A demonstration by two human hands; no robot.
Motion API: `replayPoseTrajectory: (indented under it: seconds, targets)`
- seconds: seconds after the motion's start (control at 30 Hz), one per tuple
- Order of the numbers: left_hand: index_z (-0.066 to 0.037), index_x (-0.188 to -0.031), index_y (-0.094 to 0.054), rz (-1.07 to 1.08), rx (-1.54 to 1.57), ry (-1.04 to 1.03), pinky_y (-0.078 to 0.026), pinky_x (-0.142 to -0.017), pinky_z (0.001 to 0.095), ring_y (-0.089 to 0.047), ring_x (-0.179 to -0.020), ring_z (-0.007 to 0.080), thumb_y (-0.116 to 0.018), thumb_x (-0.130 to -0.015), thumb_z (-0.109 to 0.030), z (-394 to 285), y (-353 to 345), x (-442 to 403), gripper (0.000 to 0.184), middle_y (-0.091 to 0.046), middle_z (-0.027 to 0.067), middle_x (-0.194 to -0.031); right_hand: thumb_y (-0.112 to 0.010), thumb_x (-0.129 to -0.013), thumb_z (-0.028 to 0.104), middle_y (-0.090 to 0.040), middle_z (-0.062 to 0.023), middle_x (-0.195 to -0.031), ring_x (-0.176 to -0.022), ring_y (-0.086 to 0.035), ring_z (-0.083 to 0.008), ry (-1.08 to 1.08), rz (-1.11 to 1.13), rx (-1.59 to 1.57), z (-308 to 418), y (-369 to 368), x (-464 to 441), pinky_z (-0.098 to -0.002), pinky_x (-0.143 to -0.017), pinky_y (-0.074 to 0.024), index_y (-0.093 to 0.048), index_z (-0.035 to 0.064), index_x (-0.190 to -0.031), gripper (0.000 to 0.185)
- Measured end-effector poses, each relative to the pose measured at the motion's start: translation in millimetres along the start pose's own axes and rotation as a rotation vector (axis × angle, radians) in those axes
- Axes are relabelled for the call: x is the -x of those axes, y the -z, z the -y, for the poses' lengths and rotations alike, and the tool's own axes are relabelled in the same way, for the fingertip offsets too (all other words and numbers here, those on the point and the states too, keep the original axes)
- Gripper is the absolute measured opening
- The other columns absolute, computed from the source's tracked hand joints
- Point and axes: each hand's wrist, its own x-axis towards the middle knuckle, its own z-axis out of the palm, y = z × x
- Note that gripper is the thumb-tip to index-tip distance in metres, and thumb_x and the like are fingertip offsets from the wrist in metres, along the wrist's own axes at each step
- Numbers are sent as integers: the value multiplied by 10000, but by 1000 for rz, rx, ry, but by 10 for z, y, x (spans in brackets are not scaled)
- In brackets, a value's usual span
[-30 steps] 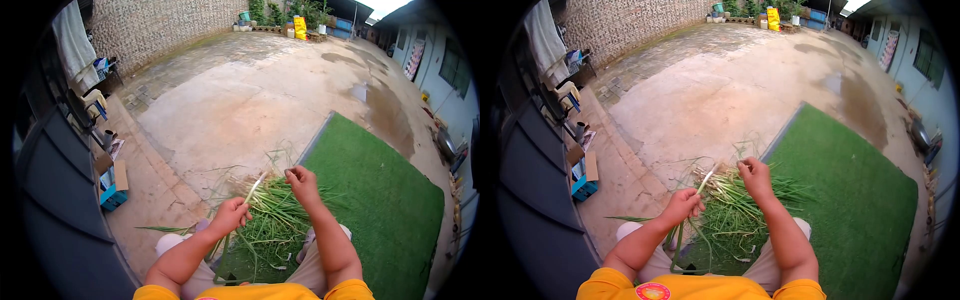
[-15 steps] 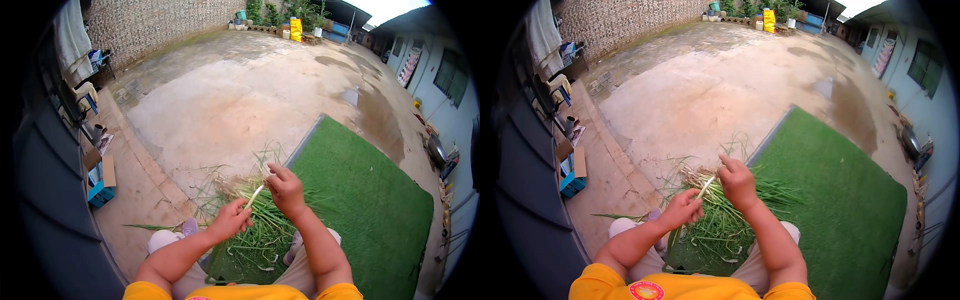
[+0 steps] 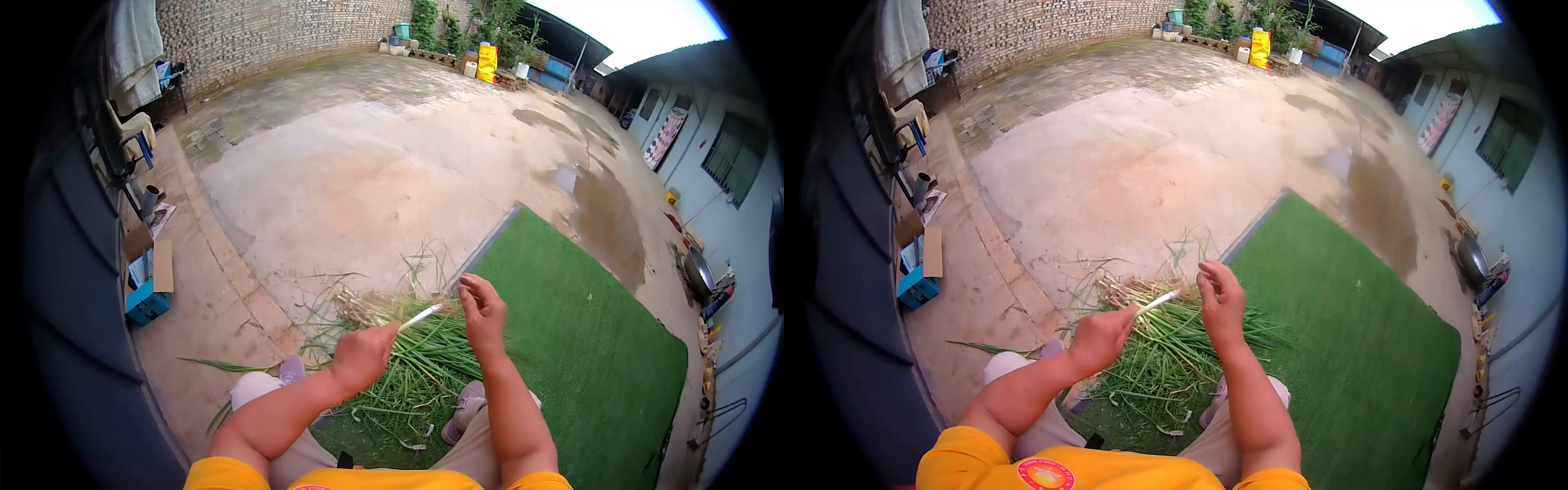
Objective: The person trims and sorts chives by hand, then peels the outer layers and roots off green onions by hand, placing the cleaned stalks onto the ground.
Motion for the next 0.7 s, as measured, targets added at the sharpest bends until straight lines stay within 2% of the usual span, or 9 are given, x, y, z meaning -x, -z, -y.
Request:
replayPoseTrajectory:
  seconds: [0.07, 0.1, 0.17, 0.23, 0.43, 0.57, 0.63, 0.67, 0.7]
  targets:
    - [-67, -1011, -556, -101, -40, -84, -413, -432, 371, -536, -507, 276, -541, -802, -94, 35, 12, -2, 212, -522, 96, -589, -620, -773, 42, -565, -140, -1083, -918, -572, -213, 206, 16, 193, 145, 54, 31, -287, -753, -469, -629, 29, -946, 174]
    - [-67, -1011, -556, -104, -39, -83, -413, -432, 371, -536, -507, 276, -541, -802, -94, 50, 22, -6, 212, -522, 96, -589, -664, -727, 37, -558, -145, -1107, -957, -563, -232, 267, 54, 209, 164, 37, 49, -298, -773, -471, -639, 45, -926, 201]
    - [-75, -1003, -558, -113, -70, -131, -424, -447, 373, -547, -529, 272, -544, -750, -41, 69, 47, -30, 256, -538, 100, -625, -675, -710, 35, -557, -147, -1110, -965, -560, -245, 339, 88, 287, 286, 6, 64, -310, -783, -472, -643, 52, -919, 212]
    - [-72, -1007, -559, -150, -57, -154, -417, -440, 372, -541, -522, 269, -544, -773, -54, 96, 41, -76, 236, -529, 98, -612, -700, -660, 42, -551, -155, -1115, -961, -556, -285, 442, 132, 351, 304, -1, 60, -337, -793, -469, -648, 68, -882, 230]
    - [-58, -983, -564, -192, 8, -209, -409, -442, 369, -537, -526, 277, -549, -792, -61, 90, 48, -131, 191, -520, 107, -605, -654, -675, 20, -542, -168, -1095, -934, -548, -307, 707, 163, 630, 315, 10, 19, -345, -744, -469, -569, 19, -780, 135]
    - [-50, -943, -563, -132, 34, -225, -409, -448, 373, -538, -535, 289, -546, -795, -50, 121, 90, -144, 150, -525, 113, -614, -603, -705, -2, -545, -173, -1049, -903, -542, -324, 692, 135, 636, 291, -82, 131, -346, -741, -464, -532, -9, -803, 121]
    - [-52, -936, -563, -92, 58, -241, -416, -451, 369, -538, -534, 287, -548, -779, -42, 143, 76, -120, 159, -531, 112, -622, -553, -779, 4, -556, -144, -1033, -887, -557, -263, 468, 98, 447, 213, -110, 187, -308, -756, -456, -524, -20, -844, 75]
    - [-54, -930, -563, -56, 78, -264, -424, -453, 365, -539, -533, 286, -549, -763, -33, 158, 69, -112, 168, -537, 110, -630, -553, -779, 4, -556, -144, -1033, -887, -557, -263, 464, 103, 449, 173, -108, 191, -308, -756, -456, -524, -20, -844, 75]
    - [-54, -930, -563, -57, 82, -260, -424, -453, 365, -539, -533, 286, -549, -763, -33, 188, 62, -105, 168, -537, 110, -630, -537, -812, 24, -554, -128, -1049, -897, -554, -219, 140, 25, 69, 127, -90, 181, -290, -765, -450, -527, -17, -860, 65]
